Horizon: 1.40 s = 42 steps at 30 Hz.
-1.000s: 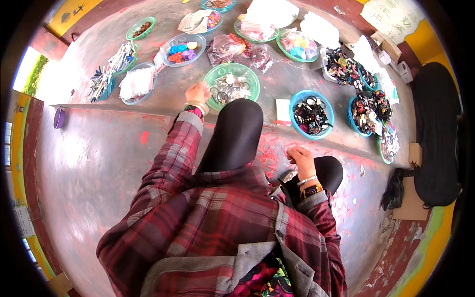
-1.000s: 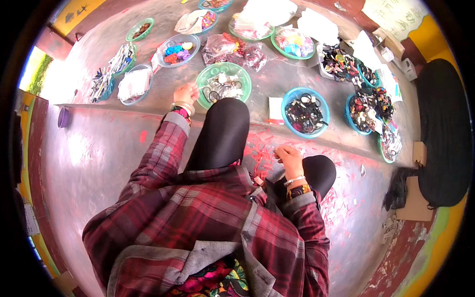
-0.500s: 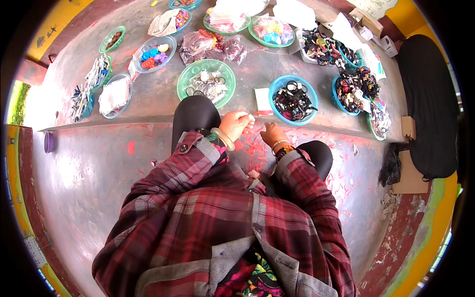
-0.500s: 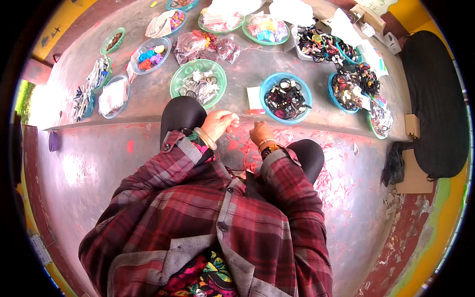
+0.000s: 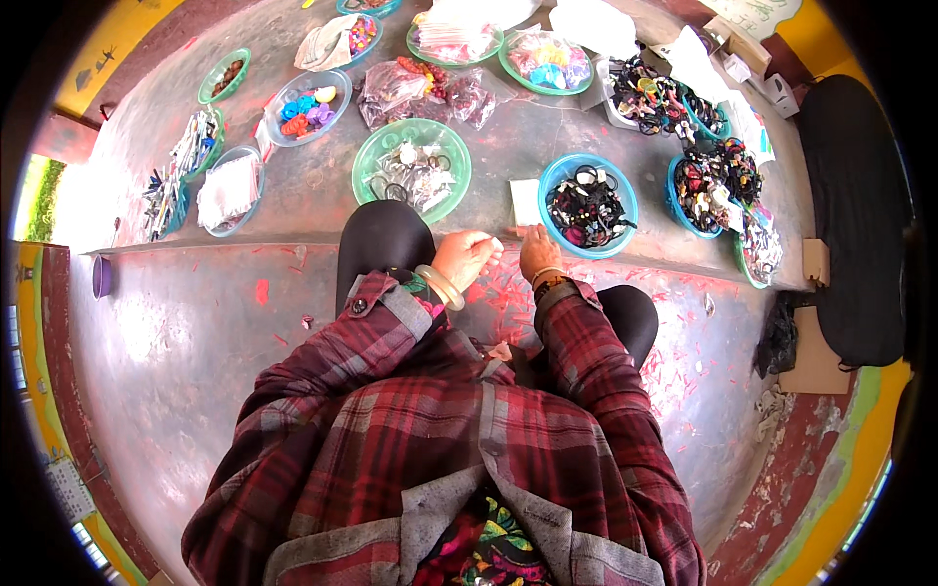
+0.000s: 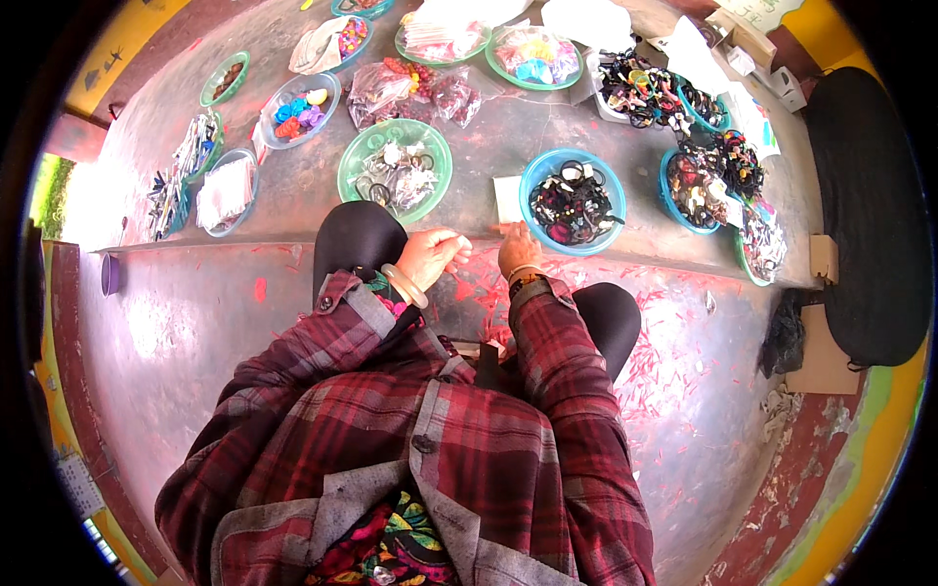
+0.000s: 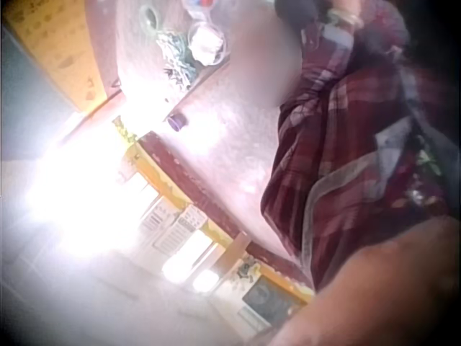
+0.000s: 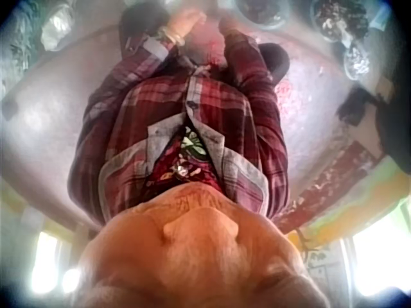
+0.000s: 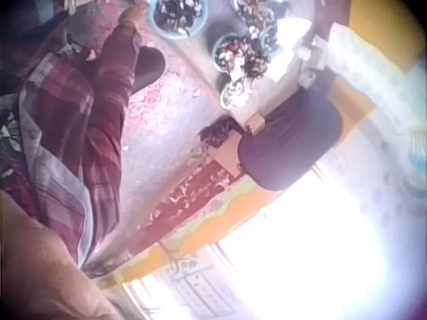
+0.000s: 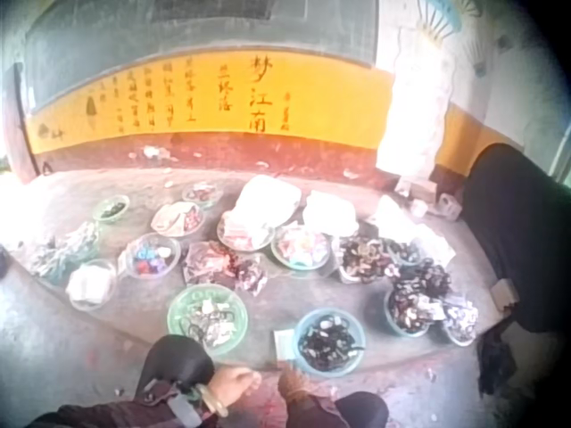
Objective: The person sits on the floor and assembles hair accessories by hand. They pick up small black rings and red elastic bands from bowls, thread the bands through the rings, and tie them into knots. The finished items are placed into a small plastic bag.
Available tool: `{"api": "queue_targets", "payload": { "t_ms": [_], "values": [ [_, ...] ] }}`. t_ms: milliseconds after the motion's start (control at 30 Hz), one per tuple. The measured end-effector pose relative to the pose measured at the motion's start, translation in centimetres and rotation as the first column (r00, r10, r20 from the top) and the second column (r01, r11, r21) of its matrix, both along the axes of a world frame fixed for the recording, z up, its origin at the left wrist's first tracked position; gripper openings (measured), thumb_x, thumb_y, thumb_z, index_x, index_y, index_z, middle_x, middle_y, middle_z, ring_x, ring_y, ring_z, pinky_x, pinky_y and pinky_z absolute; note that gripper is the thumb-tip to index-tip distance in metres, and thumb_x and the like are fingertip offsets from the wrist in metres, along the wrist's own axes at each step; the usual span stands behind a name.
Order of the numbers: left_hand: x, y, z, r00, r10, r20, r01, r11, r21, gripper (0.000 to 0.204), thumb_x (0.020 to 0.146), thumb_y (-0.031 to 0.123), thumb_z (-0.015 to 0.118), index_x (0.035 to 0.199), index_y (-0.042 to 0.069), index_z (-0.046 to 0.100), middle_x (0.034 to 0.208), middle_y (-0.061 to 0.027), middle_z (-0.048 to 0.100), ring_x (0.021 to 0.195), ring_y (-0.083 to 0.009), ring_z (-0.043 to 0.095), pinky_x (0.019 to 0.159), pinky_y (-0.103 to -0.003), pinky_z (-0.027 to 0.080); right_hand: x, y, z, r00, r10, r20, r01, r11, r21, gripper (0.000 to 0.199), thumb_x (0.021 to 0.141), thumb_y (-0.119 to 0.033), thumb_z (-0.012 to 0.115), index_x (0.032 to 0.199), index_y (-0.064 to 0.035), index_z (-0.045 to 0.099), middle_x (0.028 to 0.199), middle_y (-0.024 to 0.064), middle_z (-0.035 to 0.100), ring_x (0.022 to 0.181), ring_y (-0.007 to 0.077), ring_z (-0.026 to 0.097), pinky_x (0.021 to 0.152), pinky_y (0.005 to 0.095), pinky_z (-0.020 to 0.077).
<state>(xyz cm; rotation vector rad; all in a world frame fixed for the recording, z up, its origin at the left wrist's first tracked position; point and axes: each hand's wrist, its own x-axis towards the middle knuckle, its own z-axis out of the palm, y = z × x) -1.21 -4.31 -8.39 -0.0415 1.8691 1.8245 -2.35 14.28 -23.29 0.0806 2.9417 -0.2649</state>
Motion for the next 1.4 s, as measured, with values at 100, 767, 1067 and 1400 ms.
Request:
{"api": "queue_targets", "payload": {
  "t_ms": [100, 767, 1067, 1400],
  "values": [
    [0.0, 0.0, -0.1, 1.000, -0.005, -0.003, 0.005, 1.000, -0.007, 0.022, 0.087, 0.015, 0.047, 0.087, -0.003, 0.059, 0.080, -0.0077, 0.061, 0.070, -0.0136, 0.060, 0.057, -0.023, 0.047, 0.1, -0.2, 1.1, 1.000, -0.013, -0.011, 0.012, 0.997, -0.077, 0.030, 0.080, -0.012, 0.042, 0.107, -0.0007, 0.044, 0.118, 0.0164, 0.045, 0.106, 0.0306, 0.048, 0.083, 0.0392, 0.0424],
    [-0.4, 0.1, -0.7, 0.990, 0.008, 0.141, -0.026, 0.991, 0.128, 0.030, 0.088, 0.024, 0.047, 0.097, -0.004, 0.055, 0.090, -0.0138, 0.060, 0.075, -0.0196, 0.061, 0.060, -0.026, 0.048, 0.8, 0.5, 11.6, 0.818, -0.510, -0.268, 0.024, 0.494, -0.869, 0.020, 0.073, 0.000, 0.058, 0.092, -0.0044, 0.062, 0.072, 0.0066, 0.061, 0.063, 0.0118, 0.055, 0.061, 0.0230, 0.0442],
    [-0.8, 0.1, -0.1, 0.893, 0.095, 0.440, -0.320, 0.823, 0.470, 0.037, 0.087, 0.028, 0.050, 0.109, 0.000, 0.046, 0.099, -0.0174, 0.057, 0.084, -0.0256, 0.059, 0.071, -0.035, 0.049, 6.3, -3.1, 16.7, 0.710, 0.066, -0.701, -0.429, 0.830, -0.357, 0.019, 0.072, 0.002, 0.058, 0.089, -0.0057, 0.060, 0.084, 0.0092, 0.059, 0.075, 0.0268, 0.058, 0.065, 0.0323, 0.0476],
    [-1.4, -1.1, -2.4, 0.939, 0.249, 0.237, -0.328, 0.856, 0.399, 0.027, 0.090, 0.017, 0.044, 0.110, 0.000, 0.047, 0.098, -0.0146, 0.058, 0.082, -0.0211, 0.059, 0.069, -0.034, 0.050, 5.2, -2.9, 16.1, 0.696, -0.010, -0.718, -0.379, 0.844, -0.380, 0.016, 0.069, -0.004, 0.061, 0.083, -0.0097, 0.064, 0.072, 0.0076, 0.056, 0.066, 0.0275, 0.054, 0.056, 0.0370, 0.0440]
  ]
}}
